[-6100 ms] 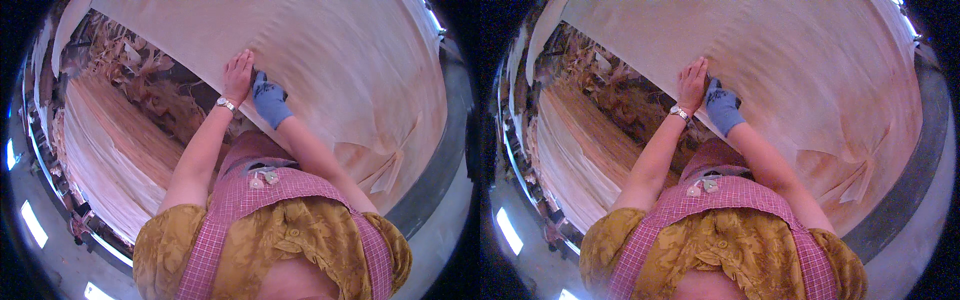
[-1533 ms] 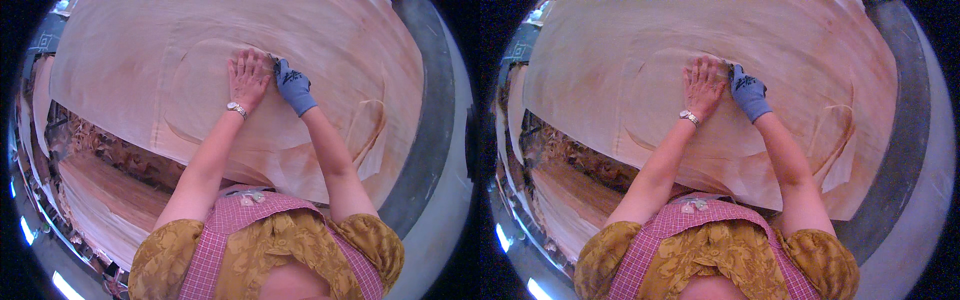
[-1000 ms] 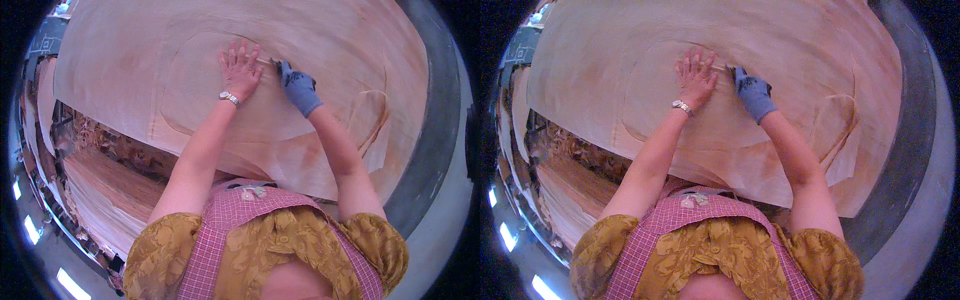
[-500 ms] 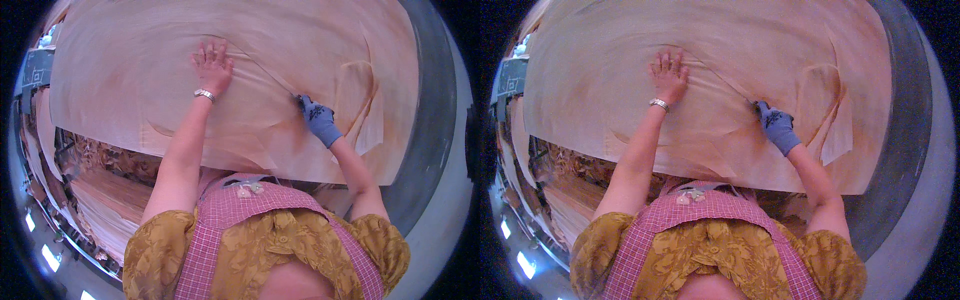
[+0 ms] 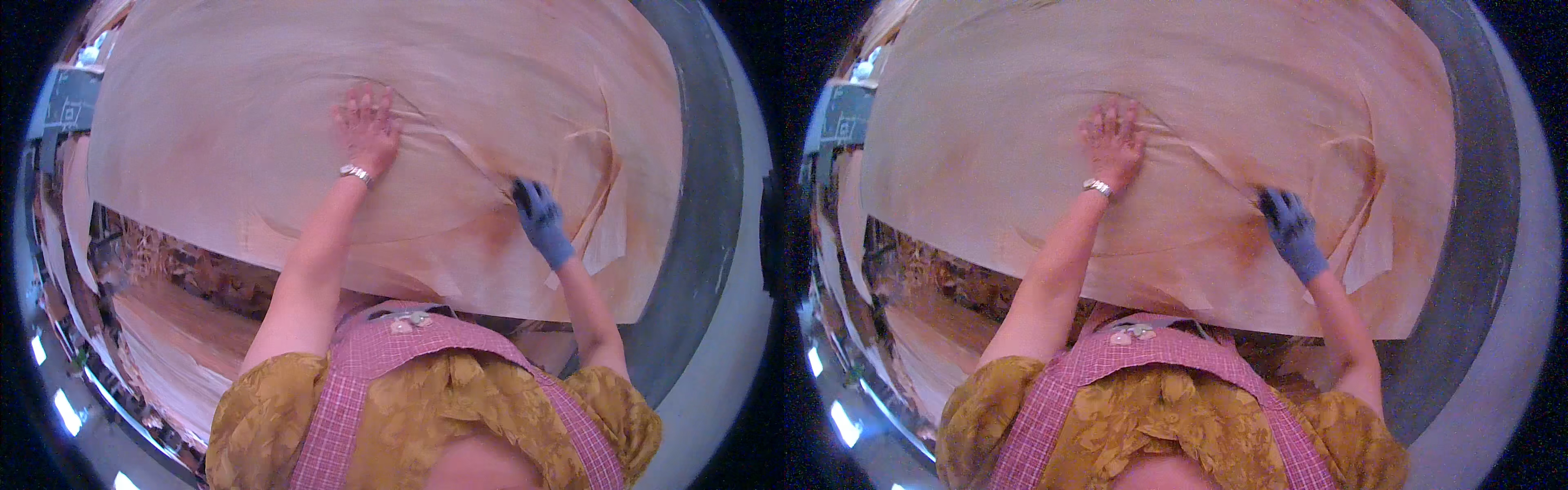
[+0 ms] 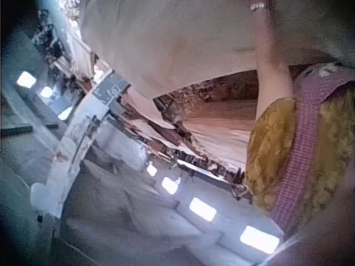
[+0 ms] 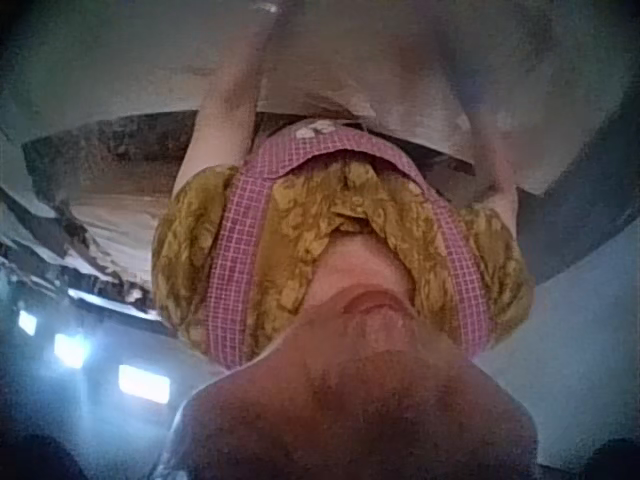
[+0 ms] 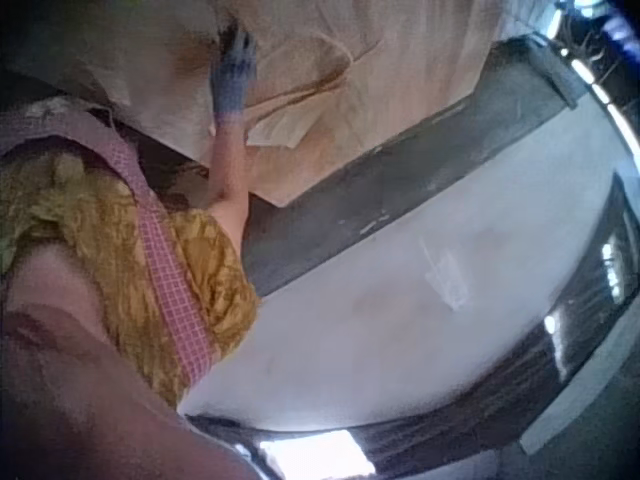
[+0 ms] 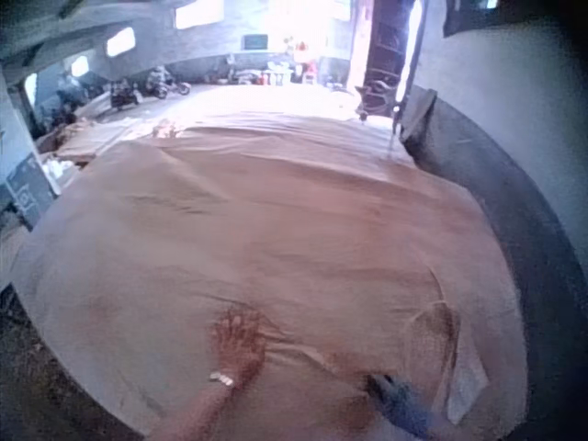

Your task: The person handles wood veneer sheets, using a utility knife to trim edges and applying pieces of tape to the surface before moving the sheets to a stack.

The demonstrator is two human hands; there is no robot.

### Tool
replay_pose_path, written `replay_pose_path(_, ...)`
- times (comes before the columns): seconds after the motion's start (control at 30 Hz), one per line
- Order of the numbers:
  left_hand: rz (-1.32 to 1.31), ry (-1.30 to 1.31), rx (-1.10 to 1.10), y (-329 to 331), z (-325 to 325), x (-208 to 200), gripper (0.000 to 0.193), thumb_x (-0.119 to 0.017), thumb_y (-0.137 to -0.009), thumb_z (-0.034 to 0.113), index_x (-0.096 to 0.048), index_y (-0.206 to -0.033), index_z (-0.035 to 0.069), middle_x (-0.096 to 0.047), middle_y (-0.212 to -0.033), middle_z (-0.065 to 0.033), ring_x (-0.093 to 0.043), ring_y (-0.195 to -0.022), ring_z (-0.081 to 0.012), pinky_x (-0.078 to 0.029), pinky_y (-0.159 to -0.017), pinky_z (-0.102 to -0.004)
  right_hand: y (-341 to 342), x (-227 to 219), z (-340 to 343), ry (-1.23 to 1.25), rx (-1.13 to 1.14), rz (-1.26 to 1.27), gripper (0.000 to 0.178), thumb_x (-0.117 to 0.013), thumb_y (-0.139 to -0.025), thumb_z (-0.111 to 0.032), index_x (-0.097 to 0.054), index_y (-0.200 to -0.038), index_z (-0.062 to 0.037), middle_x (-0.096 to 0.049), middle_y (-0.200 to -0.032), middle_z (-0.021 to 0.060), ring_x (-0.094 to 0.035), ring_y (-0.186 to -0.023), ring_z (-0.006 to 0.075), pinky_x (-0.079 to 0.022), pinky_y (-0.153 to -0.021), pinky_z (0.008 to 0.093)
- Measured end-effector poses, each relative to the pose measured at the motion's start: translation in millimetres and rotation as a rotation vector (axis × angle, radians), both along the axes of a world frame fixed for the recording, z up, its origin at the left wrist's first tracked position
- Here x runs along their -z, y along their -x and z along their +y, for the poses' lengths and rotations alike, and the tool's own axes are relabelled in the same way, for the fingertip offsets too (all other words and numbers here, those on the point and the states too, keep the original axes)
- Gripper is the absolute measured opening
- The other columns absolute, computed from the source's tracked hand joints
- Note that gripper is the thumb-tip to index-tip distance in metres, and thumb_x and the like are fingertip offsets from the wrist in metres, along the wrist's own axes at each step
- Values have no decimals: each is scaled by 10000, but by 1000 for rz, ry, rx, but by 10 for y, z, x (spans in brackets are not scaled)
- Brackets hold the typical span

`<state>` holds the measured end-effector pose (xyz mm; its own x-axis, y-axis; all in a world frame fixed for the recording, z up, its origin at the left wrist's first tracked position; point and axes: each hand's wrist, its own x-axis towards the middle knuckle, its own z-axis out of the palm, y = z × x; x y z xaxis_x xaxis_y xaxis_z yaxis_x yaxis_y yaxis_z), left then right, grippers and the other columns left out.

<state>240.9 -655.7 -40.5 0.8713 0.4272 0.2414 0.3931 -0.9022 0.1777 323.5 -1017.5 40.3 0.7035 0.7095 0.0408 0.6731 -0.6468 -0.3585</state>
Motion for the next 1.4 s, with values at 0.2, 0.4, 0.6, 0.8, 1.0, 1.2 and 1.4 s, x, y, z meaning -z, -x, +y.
replay_pose_path(0.2,-5,52,5,-46,-1,-28,729,-483,-903,497,-270,-1529,191,-270,-1574,-81,-151,-1477,-328,-70,-1155,-627,-666,109,2612,-201,-100,-130,333,-640,-902,-254,-614,-1220,-159,-618,-1124,125,-591,-1073,314,-522,-831,415)
replay_pose_path(0.4,-41,130,-5,12,52,-107,774,-530,-877,475,-300,-1510,94,-235,-1593,-88,-120,-1485,-328,-71,-1154,-629,-704,151,3200,-107,-185,-152,214,-639,-892,-248,-623,-1052,-106,-619,-1101,114,-607,-1023,314,-528,-791,423)
replay_pose_path(0.6,-48,174,18,-19,47,-222,775,-541,-869,458,-315,-1491,56,-226,-1590,-111,-136,-1477,-347,-67,-1153,-636,-691,184,3201,-25,-59,-201,176,-623,-903,-228,-621,-1040,-116,-619,-1053,118,-626,-954,331,-531,-742,416)
replay_pose_path(0.8,-39,196,23,43,51,-181,680,-501,-895,421,-385,-1458,57,-305,-1554,-137,-194,-1465,-331,-81,-1152,-622,-100,-443,3142,-159,-118,-223,165,-622,-893,-179,-618,-1042,-107,-622,-964,117,-636,-878,330,-515,-695,417)
replay_pose_path(1.0,-738,1362,152,503,446,-303,668,-432,-933,473,-429,-1425,20,-422,-1481,-148,-306,-1416,-330,-175,-1177,-503,1226,-1237,2883,-239,-144,-242,233,-668,-848,-110,-629,-1076,-93,-643,-925,114,-640,-809,319,-515,-681,409)
replay_pose_path(1.2,-1105,2474,313,1912,1083,-1109,727,-447,-935,637,-466,-1361,48,-598,-832,24,-609,-857,-146,-430,-1025,-440,1705,-596,2634,-613,-146,532,196,-660,-900,-203,-601,-1035,-74,-641,-839,171,-651,-793,358,-526,-702,445)
replay_pose_path(1.4,-1040,2160,-232,4042,1330,-1046,197,-571,-991,306,-629,-1062,132,-287,-580,104,-304,-493,-54,-372,-618,-240,1390,420,2314,52,96,5,412,-508,-957,-467,-562,-1018,-63,-655,-947,222,-648,-868,400,-514,-734,484)
